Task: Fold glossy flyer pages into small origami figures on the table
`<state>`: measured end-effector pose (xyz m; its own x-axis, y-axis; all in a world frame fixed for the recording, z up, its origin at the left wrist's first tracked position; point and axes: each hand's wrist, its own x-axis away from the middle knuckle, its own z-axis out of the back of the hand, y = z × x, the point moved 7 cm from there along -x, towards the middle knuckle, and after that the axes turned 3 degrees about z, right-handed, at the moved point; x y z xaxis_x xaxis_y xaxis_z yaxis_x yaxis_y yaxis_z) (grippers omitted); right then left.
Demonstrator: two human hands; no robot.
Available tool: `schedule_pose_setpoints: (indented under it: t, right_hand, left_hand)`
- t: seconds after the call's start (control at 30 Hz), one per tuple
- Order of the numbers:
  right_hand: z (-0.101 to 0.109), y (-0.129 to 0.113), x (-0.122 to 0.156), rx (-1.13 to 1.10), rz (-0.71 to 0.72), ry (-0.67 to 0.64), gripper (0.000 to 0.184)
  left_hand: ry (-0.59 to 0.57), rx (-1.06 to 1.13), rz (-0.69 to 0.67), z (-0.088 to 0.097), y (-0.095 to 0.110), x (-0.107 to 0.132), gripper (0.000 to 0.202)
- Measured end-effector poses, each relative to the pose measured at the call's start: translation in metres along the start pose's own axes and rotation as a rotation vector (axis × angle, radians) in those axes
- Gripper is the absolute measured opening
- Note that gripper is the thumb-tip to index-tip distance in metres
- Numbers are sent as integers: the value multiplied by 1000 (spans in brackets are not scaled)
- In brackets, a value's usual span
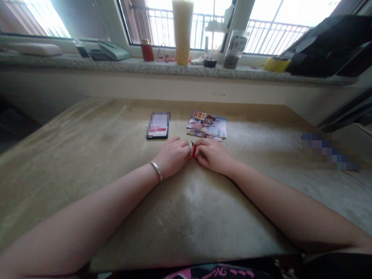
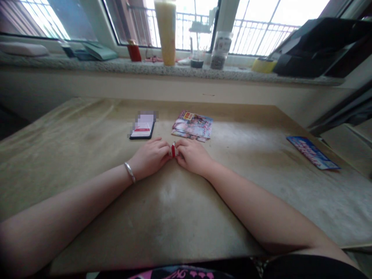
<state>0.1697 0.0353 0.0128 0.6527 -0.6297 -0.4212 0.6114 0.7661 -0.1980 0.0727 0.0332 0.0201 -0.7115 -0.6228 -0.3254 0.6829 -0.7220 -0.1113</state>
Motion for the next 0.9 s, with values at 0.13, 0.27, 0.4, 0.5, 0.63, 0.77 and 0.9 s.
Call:
schedule_pose_setpoints:
  t: [0.13,0.27,0.4,0.5,0.63,0.77,0.9]
  right_hand:
    - [-4,7,0,-2,-85,-22,7]
    - [-6,12,1,-44,-116,-28,8]
    - [-3,16,-1,-88,-143,16,16]
    - [-2,21,-2,-149,-194,57,15]
    - [-5,27,-3,-201,-247,66,17]
    - [-5,28,-4,-224,-258,86,16]
    - [-7,31,-3,-233,-298,90,13]
  left_hand:
    - [-62,97,84,-5,-8,-3,17]
    - [-65,266,148,-9,-17,-2,16]
    - [-46,387,187,-12,-24,-2,17]
    - [-44,421,217,-14,-25,-2,16]
    - [-22,371,264,-14,-27,-2,15]
    - [2,323,286,-14,-30,-4,12]
    - [-23,322,302,-16,-32,-4,13]
